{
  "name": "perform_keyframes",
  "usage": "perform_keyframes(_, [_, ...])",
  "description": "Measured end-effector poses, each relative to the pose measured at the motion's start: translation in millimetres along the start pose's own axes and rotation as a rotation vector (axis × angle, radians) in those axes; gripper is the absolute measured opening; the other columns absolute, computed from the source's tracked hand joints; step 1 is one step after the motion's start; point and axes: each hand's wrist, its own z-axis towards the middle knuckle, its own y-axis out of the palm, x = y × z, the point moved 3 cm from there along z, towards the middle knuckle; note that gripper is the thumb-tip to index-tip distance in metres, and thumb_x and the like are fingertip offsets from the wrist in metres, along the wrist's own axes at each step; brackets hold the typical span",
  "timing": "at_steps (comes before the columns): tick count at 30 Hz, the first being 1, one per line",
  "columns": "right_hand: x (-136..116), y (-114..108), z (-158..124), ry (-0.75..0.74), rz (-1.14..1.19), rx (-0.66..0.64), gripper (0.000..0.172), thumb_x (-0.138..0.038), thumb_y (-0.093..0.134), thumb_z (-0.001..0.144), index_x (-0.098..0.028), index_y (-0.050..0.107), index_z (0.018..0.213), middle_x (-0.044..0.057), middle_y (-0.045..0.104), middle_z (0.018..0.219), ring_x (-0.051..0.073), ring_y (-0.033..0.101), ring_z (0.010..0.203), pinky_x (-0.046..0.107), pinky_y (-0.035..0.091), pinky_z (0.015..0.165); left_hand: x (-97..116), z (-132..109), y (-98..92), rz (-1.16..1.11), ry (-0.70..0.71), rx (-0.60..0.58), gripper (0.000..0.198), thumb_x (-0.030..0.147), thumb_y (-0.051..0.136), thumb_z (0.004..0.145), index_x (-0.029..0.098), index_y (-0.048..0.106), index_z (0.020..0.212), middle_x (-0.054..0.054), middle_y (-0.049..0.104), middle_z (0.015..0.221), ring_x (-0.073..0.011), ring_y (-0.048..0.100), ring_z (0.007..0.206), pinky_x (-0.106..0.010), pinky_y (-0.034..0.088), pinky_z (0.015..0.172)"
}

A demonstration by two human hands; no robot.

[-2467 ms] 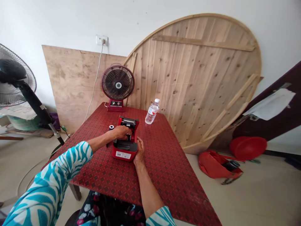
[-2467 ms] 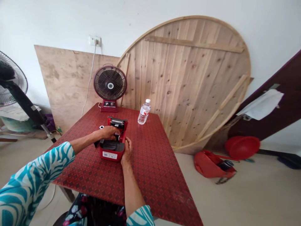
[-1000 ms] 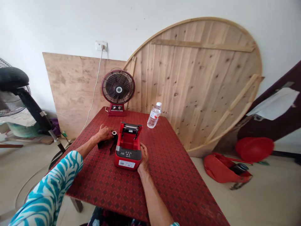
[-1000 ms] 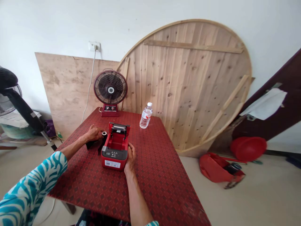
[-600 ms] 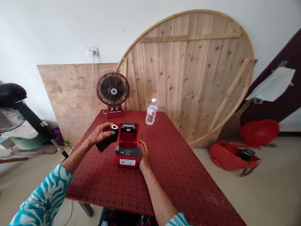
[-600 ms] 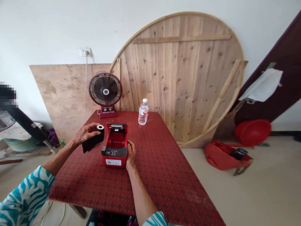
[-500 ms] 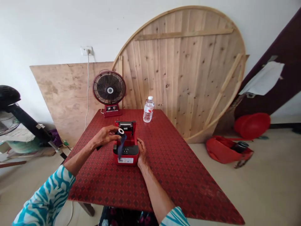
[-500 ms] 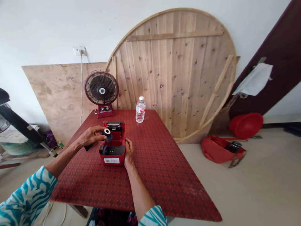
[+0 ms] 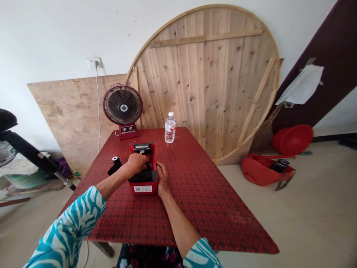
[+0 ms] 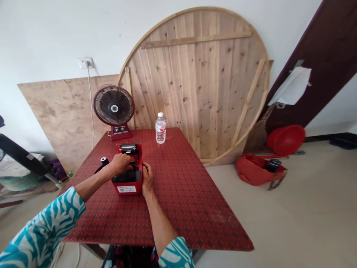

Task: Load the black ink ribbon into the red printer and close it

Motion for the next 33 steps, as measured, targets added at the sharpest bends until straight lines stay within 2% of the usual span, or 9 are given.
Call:
perform_keyframes(8, [-1.2, 0.8, -0.4, 0.011, 0.010, -0.005, 0.038, -0.047, 0.059, 0.077, -0.023, 0.068, 0.105, 0.003, 0.071, 0.103, 0.022, 0.062, 0.098, 0.033, 0.048, 0.081, -8.9, 24.0, 18.9, -0.110, 0.092, -0.085, 0.026, 0.017, 0.069, 0.073, 0.022, 0.075, 0.098, -0.011, 0.075, 0.102, -0.0313, 0.069, 0.099, -0.034, 0.052, 0.078])
perform_keyframes(11, [-3.0, 1.3, -1.1, 0.022, 0.026, -0.008, 0.038, -0.047, 0.059, 0.076, -0.023, 0.068, 0.104, 0.004, 0.070, 0.107, 0.022, 0.062, 0.099, 0.033, 0.047, 0.083, -19.0, 15.0, 15.0, -0.196, 0.163, -0.064, 0.023, 0.026, 0.064, 0.081, 0.025, 0.074, 0.102, -0.005, 0.075, 0.107, -0.0245, 0.069, 0.102, -0.027, 0.051, 0.082])
perform_keyframes(13, [-3.6, 1.9, -1.4, 0.022, 0.033, -0.016, 0.037, -0.047, 0.059, 0.077, -0.023, 0.068, 0.104, 0.004, 0.070, 0.107, 0.022, 0.062, 0.099, 0.033, 0.047, 0.083, -26.5, -2.9, 11.1, -0.330, 0.188, 0.014, 0.028, 0.034, 0.052, 0.090, 0.025, 0.072, 0.108, -0.003, 0.074, 0.110, -0.0199, 0.069, 0.100, -0.025, 0.050, 0.084])
perform_keyframes(15, [-3.4, 2.6, -1.5, 0.028, 0.040, -0.024, 0.037, -0.047, 0.059, 0.077, -0.023, 0.067, 0.105, 0.003, 0.071, 0.106, 0.022, 0.062, 0.098, 0.033, 0.047, 0.083, -33.1, -26.2, 9.7, -0.539, 0.190, 0.136, 0.035, 0.041, 0.048, 0.092, 0.022, 0.070, 0.111, -0.004, 0.075, 0.108, -0.0197, 0.070, 0.095, -0.026, 0.051, 0.084])
perform_keyframes(17, [-2.7, 3.2, -1.1, 0.032, 0.049, -0.023, 0.038, -0.048, 0.059, 0.077, -0.024, 0.067, 0.105, 0.003, 0.071, 0.105, 0.022, 0.062, 0.097, 0.033, 0.047, 0.083, -34.7, -47.7, 13.9, -0.629, 0.230, 0.220, 0.037, 0.045, 0.058, 0.087, 0.021, 0.069, 0.112, -0.005, 0.074, 0.108, -0.0211, 0.069, 0.096, -0.028, 0.051, 0.085])
perform_keyframes(19, [-2.1, 3.9, -0.7, 0.025, 0.060, -0.020, 0.038, -0.048, 0.059, 0.077, -0.023, 0.067, 0.105, 0.002, 0.071, 0.104, 0.022, 0.062, 0.097, 0.034, 0.047, 0.084, -32.1, -61.4, 20.8, -0.623, 0.288, 0.305, 0.036, 0.042, 0.065, 0.083, 0.020, 0.069, 0.111, -0.007, 0.074, 0.107, -0.0216, 0.069, 0.095, -0.031, 0.051, 0.086])
perform_keyframes(23, [-1.5, 4.6, -0.2, 0.014, 0.061, -0.025, 0.039, -0.049, 0.059, 0.077, -0.024, 0.067, 0.105, 0.002, 0.072, 0.102, 0.022, 0.062, 0.098, 0.034, 0.047, 0.084, -24.2, -65.0, 31.8, -0.575, 0.354, 0.489, 0.020, 0.030, 0.056, 0.089, 0.019, 0.071, 0.098, -0.008, 0.075, 0.093, -0.0196, 0.070, 0.086, -0.032, 0.051, 0.083])
perform_keyframes(26, [-2.8, 3.9, -0.1, -0.002, 0.043, -0.015, 0.038, -0.049, 0.059, 0.076, -0.024, 0.069, 0.103, 0.001, 0.073, 0.098, 0.022, 0.062, 0.099, 0.034, 0.048, 0.084, -19.6, -65.0, 35.3, -0.510, 0.341, 0.551, 0.020, 0.027, 0.053, 0.092, 0.021, 0.071, 0.095, -0.006, 0.075, 0.091, -0.0192, 0.069, 0.085, -0.034, 0.049, 0.085])
perform_keyframes(33, [-6.4, 3.2, -3.4, -0.007, 0.022, -0.010, 0.035, -0.047, 0.059, 0.076, -0.024, 0.069, 0.102, 0.002, 0.072, 0.104, 0.022, 0.061, 0.102, 0.034, 0.047, 0.087, -13.6, -85.7, 48.6, -0.436, 0.375, 0.721, 0.016, 0.029, 0.056, 0.092, 0.024, 0.072, 0.093, -0.007, 0.073, 0.105, -0.0227, 0.065, 0.106, -0.040, 0.043, 0.095])
